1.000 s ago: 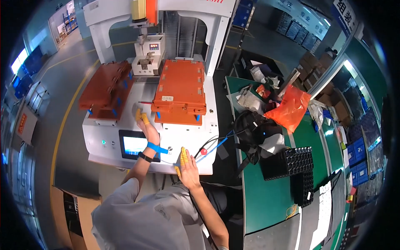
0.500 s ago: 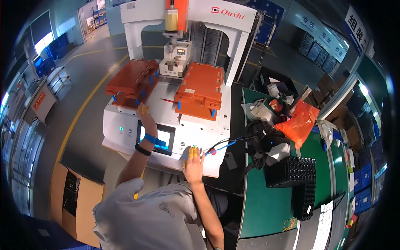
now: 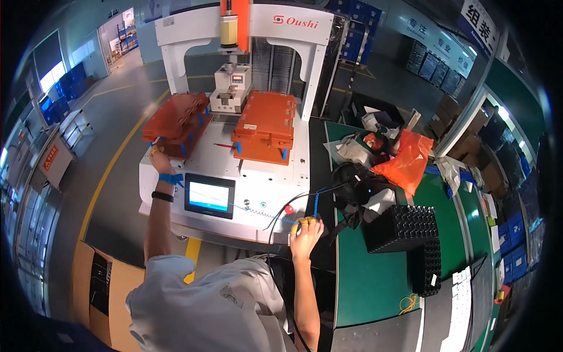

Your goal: Placing components into an orange fixture housing and operating a pneumatic assembly machine.

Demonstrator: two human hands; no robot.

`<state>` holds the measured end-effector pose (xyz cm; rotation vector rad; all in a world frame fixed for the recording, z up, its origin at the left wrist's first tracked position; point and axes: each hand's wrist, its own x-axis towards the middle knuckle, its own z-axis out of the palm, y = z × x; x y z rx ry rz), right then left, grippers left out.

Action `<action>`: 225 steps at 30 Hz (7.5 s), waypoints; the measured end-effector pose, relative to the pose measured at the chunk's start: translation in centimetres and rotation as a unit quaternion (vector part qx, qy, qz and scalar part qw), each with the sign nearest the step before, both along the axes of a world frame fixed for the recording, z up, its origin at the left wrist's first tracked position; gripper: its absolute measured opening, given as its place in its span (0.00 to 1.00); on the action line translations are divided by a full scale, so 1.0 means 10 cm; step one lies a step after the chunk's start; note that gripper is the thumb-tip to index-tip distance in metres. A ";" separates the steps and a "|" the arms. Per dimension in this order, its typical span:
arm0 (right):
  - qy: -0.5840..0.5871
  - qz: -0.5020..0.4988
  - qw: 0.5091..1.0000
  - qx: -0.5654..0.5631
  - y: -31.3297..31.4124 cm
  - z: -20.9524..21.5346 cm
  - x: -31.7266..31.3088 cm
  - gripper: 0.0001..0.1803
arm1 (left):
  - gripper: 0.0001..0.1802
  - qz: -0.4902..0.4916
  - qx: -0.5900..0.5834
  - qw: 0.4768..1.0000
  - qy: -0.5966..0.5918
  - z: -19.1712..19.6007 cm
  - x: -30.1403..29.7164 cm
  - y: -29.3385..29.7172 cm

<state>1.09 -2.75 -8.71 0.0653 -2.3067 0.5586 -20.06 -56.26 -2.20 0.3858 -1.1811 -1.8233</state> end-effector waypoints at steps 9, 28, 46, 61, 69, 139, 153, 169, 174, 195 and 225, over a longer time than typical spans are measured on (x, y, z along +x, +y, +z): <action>0.028 0.045 0.995 -0.082 -0.10 -0.02 0.00 0.09 | 0.19 -0.075 0.017 0.988 -0.131 -0.15 -0.43 -0.13; -0.089 0.207 0.974 -0.033 -0.61 -0.14 -0.19 0.32 | 0.25 -0.071 -0.021 0.993 -0.092 0.50 -0.22 -0.06; -0.147 0.202 0.968 -0.035 -0.55 -0.36 0.02 0.50 | 0.44 -0.192 -0.115 0.874 -0.432 0.46 -0.80 -0.82; -0.136 0.209 0.961 -0.116 -0.56 -0.38 0.06 0.43 | 0.40 -0.060 -0.118 0.940 -0.314 1.02 -0.89 -0.58; -0.145 0.203 0.965 -0.078 -0.56 -0.49 0.12 0.51 | 0.17 -0.223 0.030 0.973 -0.059 1.36 -1.00 -0.38; 0.199 -0.127 0.630 -0.740 -0.30 0.91 2.95 0.22 | 0.32 -0.943 -0.132 0.284 -0.116 0.15 2.17 5.03; -0.193 -0.381 0.629 -0.650 0.15 1.50 3.10 0.21 | 0.34 -0.740 -0.498 0.428 0.144 0.24 2.19 5.34; -0.217 -0.593 0.767 -0.113 0.82 0.94 3.21 0.32 | 0.36 -0.674 -0.561 0.456 0.152 0.11 2.26 5.43; -0.189 -0.567 0.794 -0.113 0.80 0.94 3.33 0.33 | 0.36 -0.671 -0.561 0.458 0.159 0.08 2.29 5.44; -0.270 -0.312 0.910 -0.040 0.76 1.25 2.35 0.46 | 0.29 -0.654 -0.550 0.438 0.279 0.44 2.32 5.58; -0.209 -0.378 0.901 0.033 1.43 2.62 2.46 0.21 | 0.35 -0.699 -0.579 0.325 0.265 0.39 1.99 5.78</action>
